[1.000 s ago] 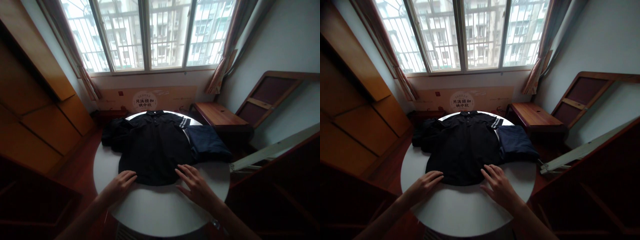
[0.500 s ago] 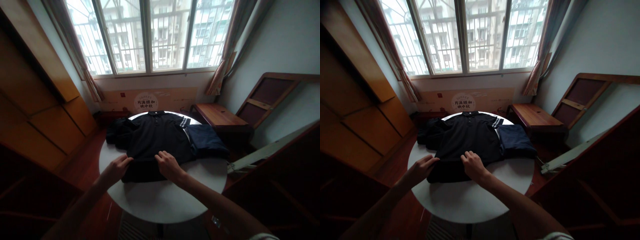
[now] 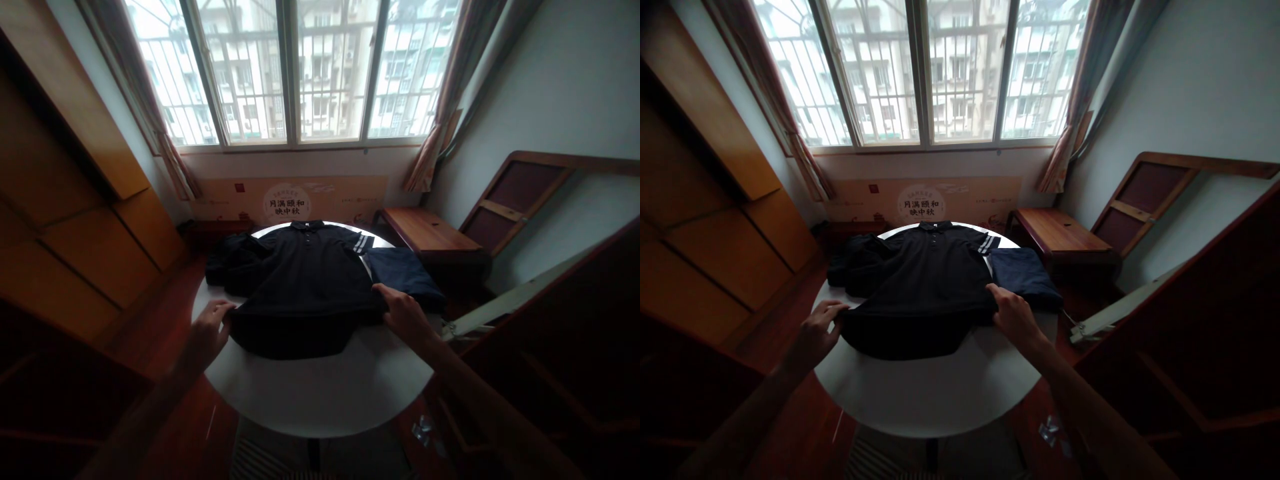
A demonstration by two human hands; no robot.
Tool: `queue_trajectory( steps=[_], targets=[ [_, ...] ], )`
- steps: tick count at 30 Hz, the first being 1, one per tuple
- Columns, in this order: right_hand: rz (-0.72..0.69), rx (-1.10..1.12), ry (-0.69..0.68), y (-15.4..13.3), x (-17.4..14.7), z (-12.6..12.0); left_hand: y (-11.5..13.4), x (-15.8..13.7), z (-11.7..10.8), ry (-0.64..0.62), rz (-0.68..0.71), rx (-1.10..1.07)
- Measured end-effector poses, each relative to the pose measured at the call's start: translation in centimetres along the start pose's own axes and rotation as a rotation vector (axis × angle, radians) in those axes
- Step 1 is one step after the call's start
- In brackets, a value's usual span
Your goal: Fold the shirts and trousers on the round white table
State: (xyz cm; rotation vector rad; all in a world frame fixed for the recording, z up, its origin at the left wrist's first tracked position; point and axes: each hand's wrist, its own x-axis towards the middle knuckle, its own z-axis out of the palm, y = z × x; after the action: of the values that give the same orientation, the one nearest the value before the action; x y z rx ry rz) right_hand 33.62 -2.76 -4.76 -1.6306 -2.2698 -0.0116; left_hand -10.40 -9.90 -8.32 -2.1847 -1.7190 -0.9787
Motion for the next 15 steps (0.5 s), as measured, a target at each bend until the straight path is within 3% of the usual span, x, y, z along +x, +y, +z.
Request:
queue_trajectory(
  steps=[6, 10, 15],
  targets=[
    [-0.113, -0.067, -0.042, 2.5, -2.5, -2.7, -0.4, -0.9, -0.1, -0.051, -0.026, -0.067],
    [-0.241, -0.098, -0.079, 5.2, -5.3, -2.8, 0.0, -3.4, -1.4, -0.079, 0.014, -0.098],
    [-0.368, -0.076, -0.186, 7.4, -8.7, -0.4, 1.0, -6.9, -2.2, -0.391, -0.004, -0.241]
  ],
)
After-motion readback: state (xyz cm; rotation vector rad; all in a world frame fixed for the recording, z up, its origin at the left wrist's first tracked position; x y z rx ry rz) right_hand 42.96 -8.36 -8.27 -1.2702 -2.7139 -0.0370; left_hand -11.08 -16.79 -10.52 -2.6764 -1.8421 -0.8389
